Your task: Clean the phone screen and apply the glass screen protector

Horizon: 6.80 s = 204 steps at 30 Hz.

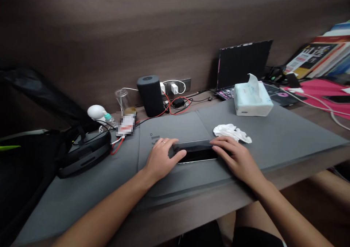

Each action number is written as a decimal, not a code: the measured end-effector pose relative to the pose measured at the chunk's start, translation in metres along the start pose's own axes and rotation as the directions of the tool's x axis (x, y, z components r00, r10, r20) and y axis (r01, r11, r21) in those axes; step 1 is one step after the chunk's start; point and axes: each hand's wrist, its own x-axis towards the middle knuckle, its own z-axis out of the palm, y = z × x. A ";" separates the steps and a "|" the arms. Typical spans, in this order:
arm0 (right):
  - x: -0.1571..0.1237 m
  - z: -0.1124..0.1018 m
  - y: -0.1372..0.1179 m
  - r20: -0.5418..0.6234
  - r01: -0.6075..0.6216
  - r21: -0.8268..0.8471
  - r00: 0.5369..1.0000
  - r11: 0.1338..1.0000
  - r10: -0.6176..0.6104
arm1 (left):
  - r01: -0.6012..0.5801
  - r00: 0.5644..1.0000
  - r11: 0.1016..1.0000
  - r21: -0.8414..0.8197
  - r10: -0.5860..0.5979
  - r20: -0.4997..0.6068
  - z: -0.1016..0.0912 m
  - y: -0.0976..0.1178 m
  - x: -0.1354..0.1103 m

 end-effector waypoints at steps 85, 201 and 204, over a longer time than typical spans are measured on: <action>-0.014 0.050 -0.068 0.337 0.311 -0.128 0.907 0.942 -0.253 | -0.022 0.998 0.980 -0.196 0.012 -0.055 0.001 -0.008 -0.006; 0.005 0.001 0.013 0.316 0.386 0.022 0.873 0.922 -0.373 | -0.175 0.968 0.984 0.029 0.167 0.186 -0.007 -0.010 0.003; 0.005 0.002 0.011 0.316 0.369 0.021 0.879 0.929 -0.356 | -0.168 0.969 0.986 0.019 0.161 0.186 -0.007 -0.011 0.004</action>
